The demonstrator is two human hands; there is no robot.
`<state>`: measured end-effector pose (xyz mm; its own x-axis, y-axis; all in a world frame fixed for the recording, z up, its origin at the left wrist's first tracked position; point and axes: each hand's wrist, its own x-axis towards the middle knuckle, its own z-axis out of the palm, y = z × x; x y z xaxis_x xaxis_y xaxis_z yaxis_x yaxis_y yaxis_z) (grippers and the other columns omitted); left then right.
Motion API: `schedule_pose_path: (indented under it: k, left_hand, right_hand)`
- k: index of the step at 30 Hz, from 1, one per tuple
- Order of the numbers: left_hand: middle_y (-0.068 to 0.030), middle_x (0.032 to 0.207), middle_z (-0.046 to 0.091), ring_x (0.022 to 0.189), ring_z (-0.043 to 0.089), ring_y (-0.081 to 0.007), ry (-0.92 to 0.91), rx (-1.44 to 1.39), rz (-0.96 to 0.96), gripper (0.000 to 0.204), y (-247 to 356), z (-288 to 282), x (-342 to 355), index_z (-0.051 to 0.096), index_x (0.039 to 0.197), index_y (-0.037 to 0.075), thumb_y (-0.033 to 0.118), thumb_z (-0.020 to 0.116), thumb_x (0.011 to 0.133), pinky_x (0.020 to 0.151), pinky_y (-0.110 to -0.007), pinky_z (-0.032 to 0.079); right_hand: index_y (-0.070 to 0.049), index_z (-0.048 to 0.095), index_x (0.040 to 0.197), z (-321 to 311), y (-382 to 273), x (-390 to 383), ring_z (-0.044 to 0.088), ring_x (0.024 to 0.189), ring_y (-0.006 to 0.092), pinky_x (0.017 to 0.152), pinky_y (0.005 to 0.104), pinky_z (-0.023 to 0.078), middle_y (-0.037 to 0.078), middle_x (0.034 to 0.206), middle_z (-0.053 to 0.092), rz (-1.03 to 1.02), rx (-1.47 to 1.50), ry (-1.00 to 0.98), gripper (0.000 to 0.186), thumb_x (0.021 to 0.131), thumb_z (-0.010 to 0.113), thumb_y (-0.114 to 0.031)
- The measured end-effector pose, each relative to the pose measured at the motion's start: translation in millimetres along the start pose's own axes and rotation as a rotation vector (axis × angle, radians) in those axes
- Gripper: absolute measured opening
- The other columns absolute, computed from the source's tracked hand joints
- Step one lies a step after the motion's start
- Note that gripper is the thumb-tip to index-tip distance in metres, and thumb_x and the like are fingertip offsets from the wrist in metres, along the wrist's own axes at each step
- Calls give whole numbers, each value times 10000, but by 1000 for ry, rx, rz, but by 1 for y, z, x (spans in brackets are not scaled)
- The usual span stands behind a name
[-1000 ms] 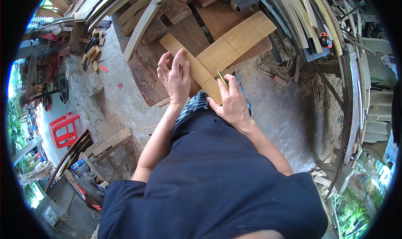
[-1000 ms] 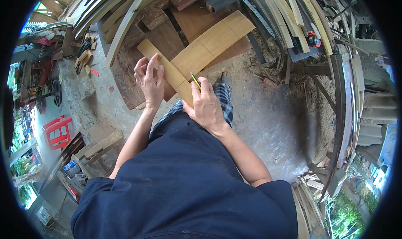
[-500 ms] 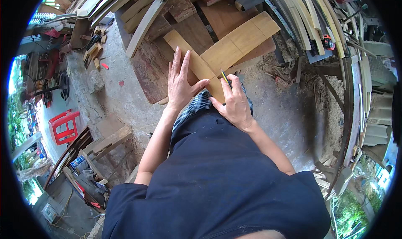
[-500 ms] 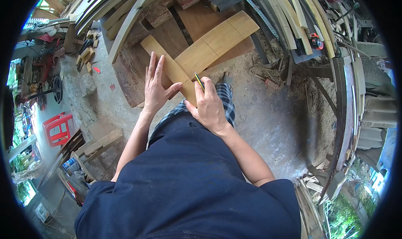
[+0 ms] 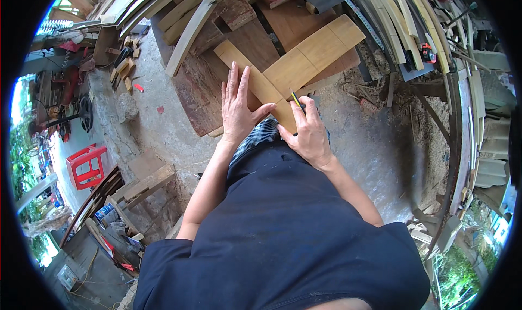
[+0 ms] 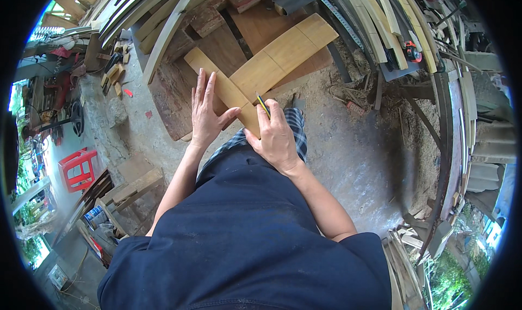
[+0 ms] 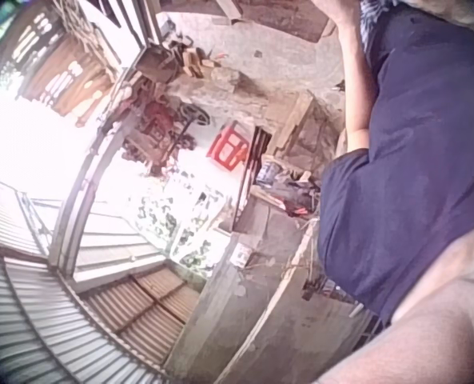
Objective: The person aligns wooden boards against each other on a table and marks guidelines across them using a pencil, repeatedly repositioning and marking different wooden pieces.
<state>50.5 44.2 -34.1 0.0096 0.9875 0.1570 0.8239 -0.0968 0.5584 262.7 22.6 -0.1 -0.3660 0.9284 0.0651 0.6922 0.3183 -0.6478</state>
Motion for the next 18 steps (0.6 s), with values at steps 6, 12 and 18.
schedule_pose_path:
  k: [6, 12, 18]
  left_hand:
    - [-187, 1690, 255, 1556, 281, -343, 16, 10, 11, 1092, 2, 1, 0, 366, 1602, 103, 600, 833, 749, 1251, -567, 220]
    - [-188, 1690, 257, 1556, 281, -345, 11, 17, 7, 1096, 1, 1, 0, 368, 1602, 103, 617, 826, 747, 1250, -565, 224]
    - [-190, 1693, 249, 1558, 275, -347, 12, 15, -8, 1100, 1, -1, 0, 368, 1604, 115, 638, 816, 747, 1252, -565, 219]
  right_hand:
    - [161, 573, 1300, -1, 0, 0, 554, 1251, 397, 1072, 406, 484, 255, 1324, 492, 21, 19, -7, 678, 809, 835, -226]
    - [140, 537, 1361, -4, 8, -3, 623, 1152, 377, 1012, 419, 528, 271, 1345, 495, 13, 33, 39, 676, 878, 800, -252]
    - [94, 536, 1402, -36, 17, 13, 697, 974, 218, 898, 291, 564, 184, 1241, 640, 316, 765, -37, 530, 948, 682, -138]
